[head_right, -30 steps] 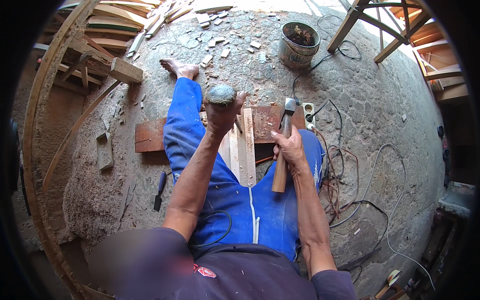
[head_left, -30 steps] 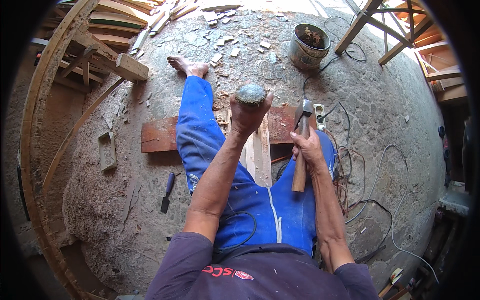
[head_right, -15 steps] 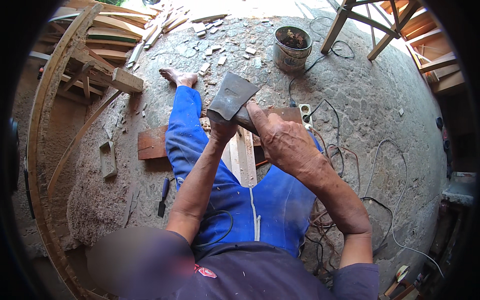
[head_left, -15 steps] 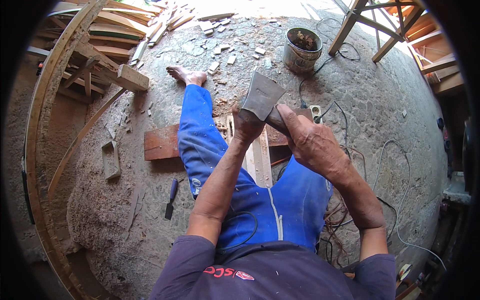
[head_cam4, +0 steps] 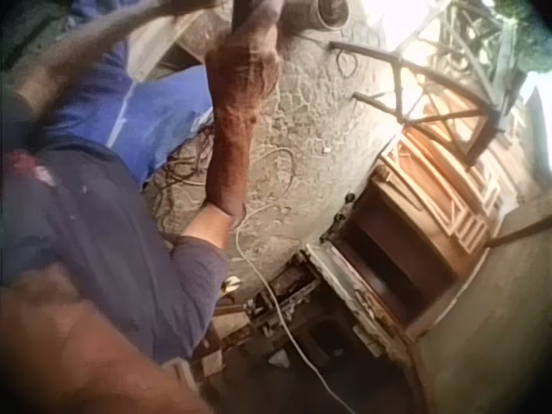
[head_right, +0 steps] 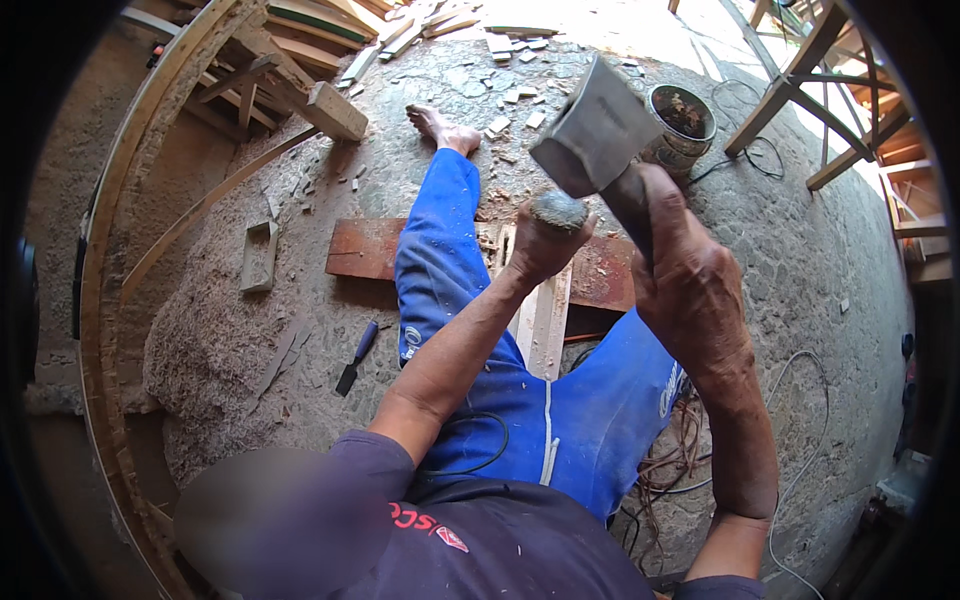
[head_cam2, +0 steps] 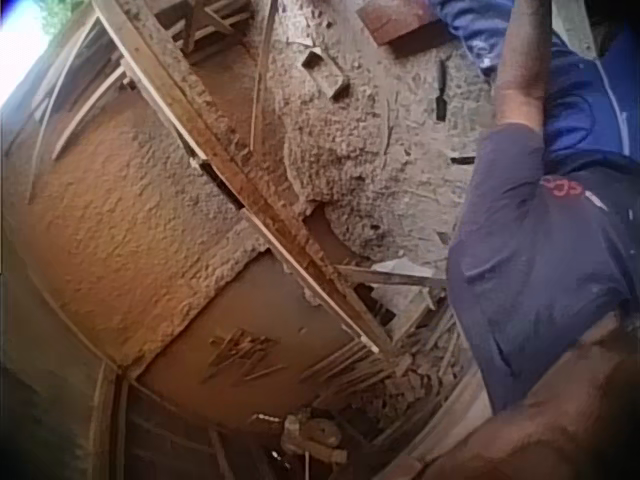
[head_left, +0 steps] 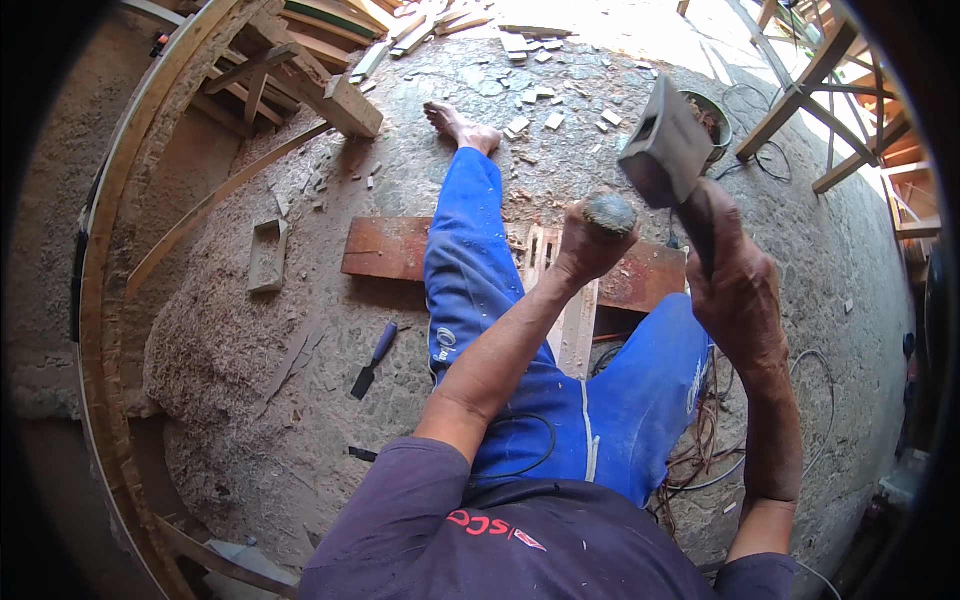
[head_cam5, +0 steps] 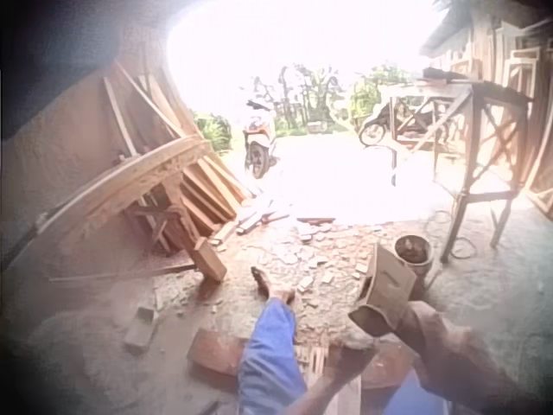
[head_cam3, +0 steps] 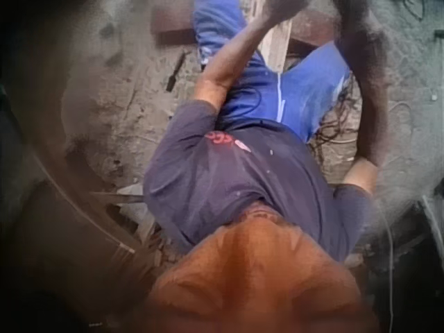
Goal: The person sits on the floor and uses a chisel and mallet to carve a small piece of wood. They repeatedly strike the chisel to remove wood shavings and shape the piece.
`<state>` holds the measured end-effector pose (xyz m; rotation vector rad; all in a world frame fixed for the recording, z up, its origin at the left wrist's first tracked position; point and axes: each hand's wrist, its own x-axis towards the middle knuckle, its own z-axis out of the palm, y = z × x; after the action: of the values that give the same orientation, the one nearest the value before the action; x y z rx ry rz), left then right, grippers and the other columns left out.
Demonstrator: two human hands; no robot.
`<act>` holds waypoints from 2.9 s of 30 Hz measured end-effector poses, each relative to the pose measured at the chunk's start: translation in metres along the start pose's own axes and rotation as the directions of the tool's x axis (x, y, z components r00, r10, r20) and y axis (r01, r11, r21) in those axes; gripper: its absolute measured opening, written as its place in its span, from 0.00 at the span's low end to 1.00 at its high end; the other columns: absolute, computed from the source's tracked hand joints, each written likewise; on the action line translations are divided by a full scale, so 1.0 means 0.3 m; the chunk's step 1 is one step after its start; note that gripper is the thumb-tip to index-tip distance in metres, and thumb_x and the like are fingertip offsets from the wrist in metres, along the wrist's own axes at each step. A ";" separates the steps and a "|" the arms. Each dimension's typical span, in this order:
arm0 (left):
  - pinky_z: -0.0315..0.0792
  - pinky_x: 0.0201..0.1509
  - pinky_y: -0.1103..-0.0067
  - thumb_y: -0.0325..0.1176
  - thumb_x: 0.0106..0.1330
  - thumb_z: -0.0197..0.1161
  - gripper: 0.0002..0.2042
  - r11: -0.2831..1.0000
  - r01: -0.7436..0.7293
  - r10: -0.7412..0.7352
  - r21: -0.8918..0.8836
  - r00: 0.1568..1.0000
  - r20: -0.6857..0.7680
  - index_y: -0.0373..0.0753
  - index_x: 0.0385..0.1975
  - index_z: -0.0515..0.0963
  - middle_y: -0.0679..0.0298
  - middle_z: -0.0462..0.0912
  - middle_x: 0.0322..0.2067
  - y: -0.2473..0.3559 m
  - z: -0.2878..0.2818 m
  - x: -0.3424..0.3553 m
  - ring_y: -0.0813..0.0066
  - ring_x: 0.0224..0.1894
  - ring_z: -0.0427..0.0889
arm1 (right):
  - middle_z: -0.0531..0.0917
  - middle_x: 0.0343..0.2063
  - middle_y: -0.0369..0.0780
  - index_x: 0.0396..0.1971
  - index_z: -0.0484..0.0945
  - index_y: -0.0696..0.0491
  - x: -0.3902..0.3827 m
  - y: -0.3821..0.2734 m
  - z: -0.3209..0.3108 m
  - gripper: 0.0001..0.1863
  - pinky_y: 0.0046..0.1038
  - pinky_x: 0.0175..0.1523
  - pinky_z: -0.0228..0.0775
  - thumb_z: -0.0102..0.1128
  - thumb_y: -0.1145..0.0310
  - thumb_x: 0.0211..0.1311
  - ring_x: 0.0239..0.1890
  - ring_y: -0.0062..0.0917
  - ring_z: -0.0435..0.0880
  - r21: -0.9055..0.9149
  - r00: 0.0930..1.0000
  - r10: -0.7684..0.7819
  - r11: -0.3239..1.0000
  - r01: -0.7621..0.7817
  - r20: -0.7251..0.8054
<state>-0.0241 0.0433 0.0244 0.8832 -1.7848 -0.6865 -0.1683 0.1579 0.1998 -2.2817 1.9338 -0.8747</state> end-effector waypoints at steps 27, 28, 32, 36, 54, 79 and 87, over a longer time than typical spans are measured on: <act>0.73 0.30 0.73 0.35 0.60 0.76 0.12 0.978 -0.208 0.208 -0.004 0.976 -0.058 0.39 0.23 0.78 0.68 0.78 0.18 0.221 -0.055 0.115 0.73 0.20 0.78 | 0.85 0.43 0.58 0.66 0.64 0.51 -0.566 0.392 0.366 0.29 0.52 0.49 0.77 0.61 0.66 0.68 0.47 0.57 0.84 0.002 0.735 0.611 0.769 -0.640 0.296; 0.73 0.30 0.73 0.35 0.60 0.76 0.13 0.970 -0.232 0.236 0.069 0.970 -0.062 0.39 0.22 0.78 0.69 0.78 0.18 0.214 -0.055 0.155 0.74 0.20 0.78 | 0.85 0.43 0.58 0.66 0.64 0.52 -0.556 0.390 0.366 0.29 0.52 0.49 0.77 0.61 0.66 0.68 0.47 0.58 0.84 0.000 0.746 0.600 0.779 -0.627 0.289; 0.77 0.36 0.69 0.39 0.59 0.76 0.13 0.999 0.030 -0.034 -0.045 0.996 -0.083 0.36 0.27 0.80 0.62 0.84 0.22 0.033 -0.021 0.153 0.62 0.25 0.85 | 0.85 0.43 0.58 0.65 0.64 0.52 -0.538 0.365 0.367 0.28 0.53 0.49 0.77 0.61 0.66 0.67 0.46 0.58 0.84 0.000 0.746 0.595 0.782 -0.623 0.299; 0.75 0.37 0.70 0.38 0.60 0.76 0.13 0.978 0.156 -0.163 -0.137 0.986 -0.043 0.36 0.26 0.80 0.66 0.84 0.22 -0.017 -0.003 0.096 0.70 0.25 0.82 | 0.85 0.45 0.59 0.66 0.66 0.52 -0.522 0.358 0.359 0.29 0.50 0.53 0.76 0.62 0.68 0.66 0.50 0.58 0.84 -0.008 0.695 0.641 0.737 -0.676 0.326; 0.73 0.31 0.76 0.30 0.61 0.75 0.10 0.975 0.139 -0.146 -0.174 0.989 -0.029 0.35 0.24 0.81 0.69 0.83 0.21 -0.032 0.003 0.107 0.82 0.24 0.78 | 0.86 0.43 0.57 0.66 0.63 0.50 -0.527 0.375 0.376 0.30 0.53 0.49 0.77 0.61 0.67 0.66 0.45 0.58 0.85 -0.033 0.732 0.602 0.779 -0.626 0.320; 0.76 0.34 0.73 0.29 0.58 0.74 0.08 0.973 0.083 -0.113 -0.215 0.985 -0.132 0.35 0.25 0.81 0.64 0.84 0.21 -0.034 -0.008 0.100 0.75 0.24 0.83 | 0.86 0.47 0.53 0.66 0.68 0.54 -0.110 0.116 0.114 0.30 0.40 0.54 0.79 0.66 0.69 0.66 0.50 0.46 0.88 0.421 0.938 0.293 0.839 -0.344 0.183; 0.78 0.37 0.74 0.27 0.59 0.72 0.05 0.945 0.192 -0.208 -0.266 0.978 -0.032 0.34 0.30 0.83 0.63 0.87 0.26 -0.056 -0.029 0.100 0.75 0.29 0.87 | 0.86 0.44 0.53 0.67 0.67 0.50 0.079 0.061 0.027 0.29 0.43 0.45 0.82 0.62 0.72 0.67 0.43 0.48 0.89 0.144 0.995 0.019 0.989 -0.033 0.096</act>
<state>-0.0190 0.0087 0.0300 0.8999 -1.5206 -0.9927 -0.1796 0.1293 0.1957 -2.1700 1.7941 -0.8586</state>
